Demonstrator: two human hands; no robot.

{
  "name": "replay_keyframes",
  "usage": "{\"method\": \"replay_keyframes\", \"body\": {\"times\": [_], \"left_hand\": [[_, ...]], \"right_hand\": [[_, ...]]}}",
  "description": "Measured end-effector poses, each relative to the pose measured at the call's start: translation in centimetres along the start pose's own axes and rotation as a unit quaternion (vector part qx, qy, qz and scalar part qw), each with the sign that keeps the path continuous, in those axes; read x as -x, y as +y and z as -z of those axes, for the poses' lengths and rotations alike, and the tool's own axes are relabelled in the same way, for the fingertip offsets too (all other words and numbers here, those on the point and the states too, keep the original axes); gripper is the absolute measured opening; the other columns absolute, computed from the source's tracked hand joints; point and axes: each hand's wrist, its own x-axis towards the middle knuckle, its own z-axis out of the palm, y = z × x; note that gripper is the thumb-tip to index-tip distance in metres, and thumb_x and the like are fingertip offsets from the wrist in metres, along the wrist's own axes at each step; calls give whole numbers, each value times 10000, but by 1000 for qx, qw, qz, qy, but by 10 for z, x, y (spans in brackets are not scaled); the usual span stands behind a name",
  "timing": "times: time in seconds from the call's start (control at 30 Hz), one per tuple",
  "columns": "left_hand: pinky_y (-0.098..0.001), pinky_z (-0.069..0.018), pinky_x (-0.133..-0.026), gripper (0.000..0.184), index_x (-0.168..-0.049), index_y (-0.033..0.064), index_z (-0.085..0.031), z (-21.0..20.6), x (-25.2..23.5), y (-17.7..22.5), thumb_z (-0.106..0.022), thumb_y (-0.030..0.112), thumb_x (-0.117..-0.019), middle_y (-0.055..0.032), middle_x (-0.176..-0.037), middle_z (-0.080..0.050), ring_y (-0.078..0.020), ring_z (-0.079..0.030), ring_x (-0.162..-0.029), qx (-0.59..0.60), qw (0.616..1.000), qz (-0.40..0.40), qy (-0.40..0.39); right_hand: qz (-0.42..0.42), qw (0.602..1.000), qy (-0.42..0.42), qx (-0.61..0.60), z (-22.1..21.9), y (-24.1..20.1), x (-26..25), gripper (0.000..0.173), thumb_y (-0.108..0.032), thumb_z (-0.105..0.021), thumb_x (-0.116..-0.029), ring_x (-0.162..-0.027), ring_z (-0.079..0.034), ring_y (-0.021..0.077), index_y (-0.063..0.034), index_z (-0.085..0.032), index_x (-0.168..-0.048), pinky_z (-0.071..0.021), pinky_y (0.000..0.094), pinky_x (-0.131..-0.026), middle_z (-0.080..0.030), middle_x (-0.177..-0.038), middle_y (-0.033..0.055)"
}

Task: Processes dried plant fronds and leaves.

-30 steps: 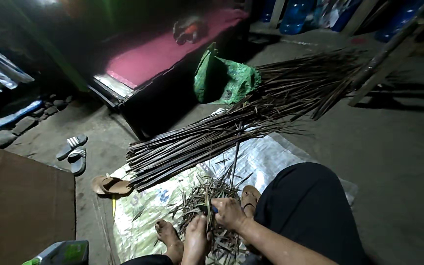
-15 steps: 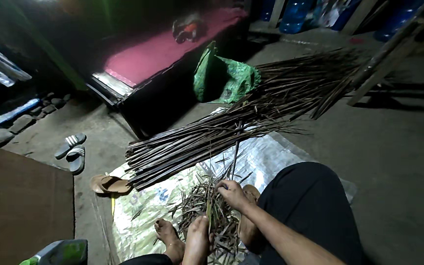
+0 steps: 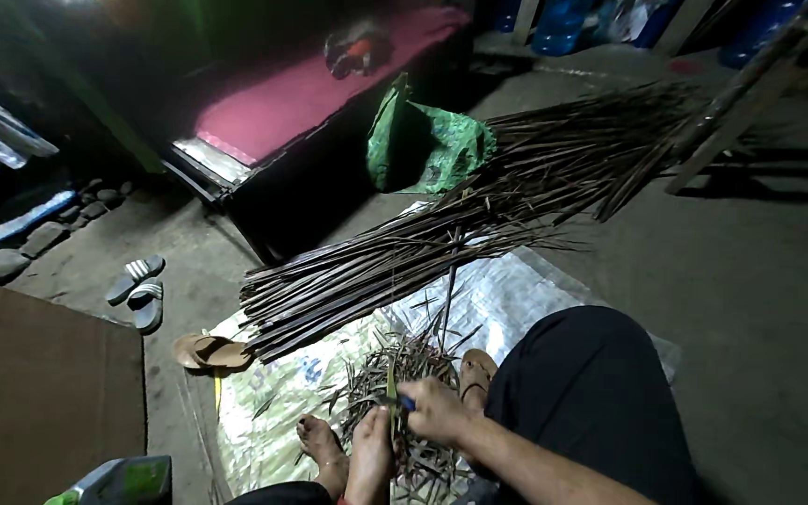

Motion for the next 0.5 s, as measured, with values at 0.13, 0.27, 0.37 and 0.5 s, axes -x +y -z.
{"method": "replay_keyframes", "body": {"times": [0.13,0.27,0.37,0.5], "left_hand": [[-170,-349,-393,349,-846,86,-581,1,-1,2,-359,141,-1109,46,-558,-496,-22,-413,-414,29,999,-15,17],[-159,-342,-398,297,-896,73,-552,-5,8,13,-354,125,-1111,54,-595,-459,-14,-387,-428,1,1000,10,-6],[-174,-348,-396,340,-899,66,-556,-5,8,4,-330,180,-1127,47,-574,-454,-27,-385,-416,5,999,13,-28],[-160,-338,-390,358,-892,68,-560,-6,11,3,-318,184,-1130,48,-573,-462,-14,-379,-411,19,999,12,-47]], "right_hand": [[39,992,-1,119,-16,-13,7,221,-80,-582,-938,-1020,-696,432,68,-680,-1069,-518,615,-868,-714,-1032,258],[25,990,52,132,-11,-3,0,202,-66,-599,-914,-985,-711,432,71,-689,-1033,-528,614,-832,-722,-1004,257],[-41,990,24,131,2,3,-9,247,-90,-556,-968,-1087,-681,425,48,-677,-1132,-502,606,-924,-711,-1105,255],[-64,984,44,159,11,10,-19,262,-76,-538,-964,-1106,-680,416,39,-672,-1158,-503,593,-928,-710,-1134,250]]}}
